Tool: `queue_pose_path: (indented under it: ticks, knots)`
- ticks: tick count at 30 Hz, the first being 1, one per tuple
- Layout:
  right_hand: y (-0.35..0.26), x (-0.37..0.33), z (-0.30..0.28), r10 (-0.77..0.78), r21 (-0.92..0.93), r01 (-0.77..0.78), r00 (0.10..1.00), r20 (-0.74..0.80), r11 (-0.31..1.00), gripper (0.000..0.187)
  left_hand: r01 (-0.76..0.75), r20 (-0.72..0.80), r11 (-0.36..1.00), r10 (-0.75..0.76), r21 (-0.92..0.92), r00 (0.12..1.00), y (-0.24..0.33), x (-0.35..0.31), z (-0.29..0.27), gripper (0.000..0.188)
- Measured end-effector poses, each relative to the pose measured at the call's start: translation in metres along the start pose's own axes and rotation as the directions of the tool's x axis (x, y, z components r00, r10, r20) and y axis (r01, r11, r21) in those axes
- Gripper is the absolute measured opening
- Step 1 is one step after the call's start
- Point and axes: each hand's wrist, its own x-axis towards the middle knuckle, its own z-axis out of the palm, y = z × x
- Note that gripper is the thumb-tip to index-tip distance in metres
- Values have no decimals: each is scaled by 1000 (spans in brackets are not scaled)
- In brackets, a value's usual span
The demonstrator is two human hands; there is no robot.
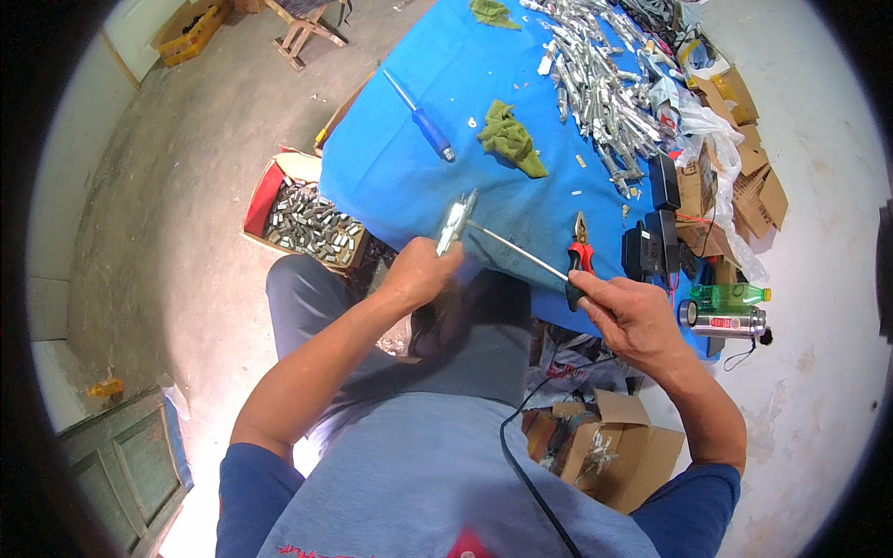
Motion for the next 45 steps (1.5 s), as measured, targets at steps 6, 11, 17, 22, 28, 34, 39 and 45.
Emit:
queue_pose_path:
  ticks: [6,11,17,22,28,34,39,45]
  knots:
    - [-5,7,2,-59,-123,60,998,6,991,32,-39,-9,999,39,-5,999,-2,1,2,60]
    - [-16,13,-7,-61,-181,68,997,43,981,31,-21,6,999,21,35,1000,1,2,2,59]
    - [-32,28,-22,-18,-283,72,982,187,956,34,2,13,999,-2,43,1000,1,1,4,58]
    - [-31,42,-34,10,-134,25,967,253,991,21,22,-9,998,-22,56,1000,10,-6,2,54]
    - [4,41,-26,334,455,-574,796,505,681,37,25,-6,1000,-25,17,1000,-1,1,6,53]
    - [12,5,8,27,92,-30,999,39,995,35,-48,-9,998,48,-30,999,-5,3,3,55]
    - [3,0,2,-9,33,9,1000,8,999,32,24,28,996,-22,-89,999,-1,2,0,55]
    - [1,6,8,-56,-69,54,998,-27,996,31,-21,21,997,23,-72,1000,-8,5,5,57]
